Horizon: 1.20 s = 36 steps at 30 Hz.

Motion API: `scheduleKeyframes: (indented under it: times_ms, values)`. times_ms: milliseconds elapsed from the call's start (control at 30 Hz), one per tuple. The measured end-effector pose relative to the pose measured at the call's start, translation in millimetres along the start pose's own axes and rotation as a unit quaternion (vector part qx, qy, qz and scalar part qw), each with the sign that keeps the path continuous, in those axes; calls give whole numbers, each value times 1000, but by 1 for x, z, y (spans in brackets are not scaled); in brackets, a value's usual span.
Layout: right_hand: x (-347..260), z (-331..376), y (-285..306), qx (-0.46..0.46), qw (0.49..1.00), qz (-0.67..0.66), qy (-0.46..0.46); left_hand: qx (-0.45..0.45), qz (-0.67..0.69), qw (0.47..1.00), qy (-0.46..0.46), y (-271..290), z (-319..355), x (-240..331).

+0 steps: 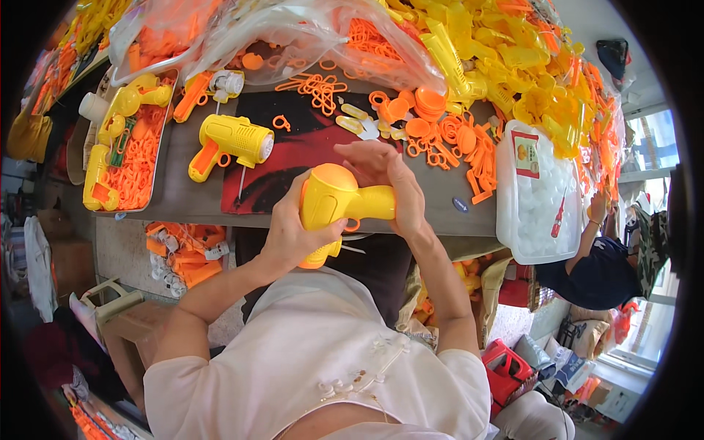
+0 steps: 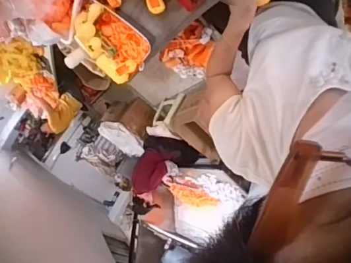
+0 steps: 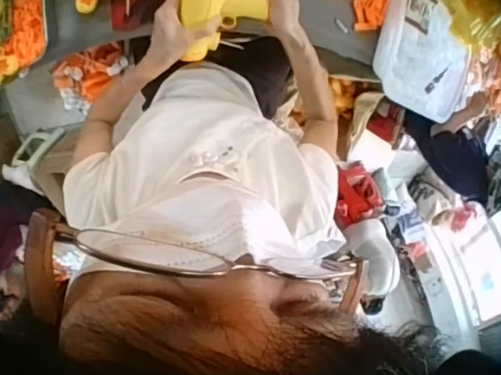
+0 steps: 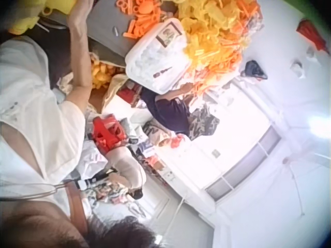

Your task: The person is assembling plastic toy guns from various components on a workbench.

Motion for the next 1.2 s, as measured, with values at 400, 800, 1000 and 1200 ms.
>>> scheduleKeyframes:
  times_ms: [400, 800, 1000, 1200]
  values:
    - [-31, 56, 13, 193, 868, 443, 118, -34, -189, 964, -182, 18, -18, 4]
    - [-18, -17, 35, 199, 888, 414, 31, 48, 352, 915, 189, 29, 9, -22]
    - [-15, -115, 83, 59, 683, 684, 251, 38, 359, 920, 155, 33, 15, -25]
    - [10, -176, 58, 26, 630, 769, 104, 55, 359, 915, 177, 40, 20, -34]
Point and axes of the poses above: each hand's wrist, its own z-axis away from the middle knuckle, its own y-axis out of the back of the hand, x = y × z, the point moved 1 cm from there along -z, towards the middle knuckle, and after that the axes turned 10 degrees about -z, right-handed, at the moved point
